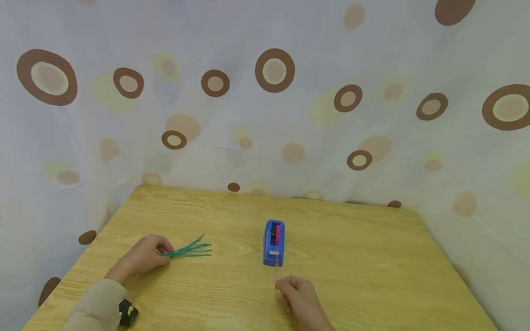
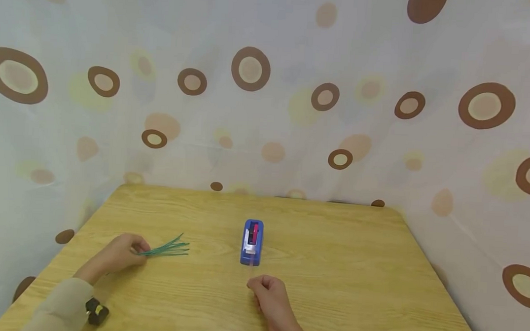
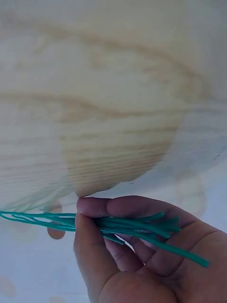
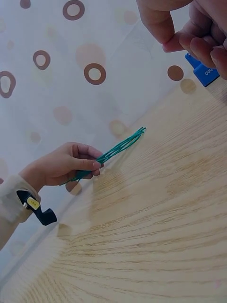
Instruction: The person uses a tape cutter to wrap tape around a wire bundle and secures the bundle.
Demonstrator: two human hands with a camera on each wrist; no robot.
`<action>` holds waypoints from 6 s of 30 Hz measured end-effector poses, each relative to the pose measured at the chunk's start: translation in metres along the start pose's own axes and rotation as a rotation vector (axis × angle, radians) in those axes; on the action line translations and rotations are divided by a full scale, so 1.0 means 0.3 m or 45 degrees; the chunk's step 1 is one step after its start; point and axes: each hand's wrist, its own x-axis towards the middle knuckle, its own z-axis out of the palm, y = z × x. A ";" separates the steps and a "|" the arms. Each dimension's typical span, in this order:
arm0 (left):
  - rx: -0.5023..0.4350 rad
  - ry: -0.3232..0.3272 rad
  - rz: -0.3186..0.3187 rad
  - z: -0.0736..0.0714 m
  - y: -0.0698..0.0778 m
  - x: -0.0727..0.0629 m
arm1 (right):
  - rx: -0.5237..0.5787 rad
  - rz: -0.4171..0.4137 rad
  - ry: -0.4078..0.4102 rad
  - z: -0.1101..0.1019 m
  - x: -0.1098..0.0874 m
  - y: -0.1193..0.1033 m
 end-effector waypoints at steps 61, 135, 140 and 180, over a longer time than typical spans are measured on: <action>-0.007 0.164 -0.011 0.039 0.104 -0.018 | 0.018 -0.029 -0.004 -0.001 -0.007 -0.011; -0.128 -0.195 0.302 0.297 0.327 0.083 | 0.022 -0.067 0.035 -0.004 -0.015 -0.014; -0.120 -0.205 0.299 0.312 0.339 0.087 | 0.042 -0.086 0.023 -0.006 -0.020 -0.018; -0.153 -0.218 0.271 0.437 0.476 0.119 | 0.111 -0.078 0.004 -0.013 -0.024 -0.014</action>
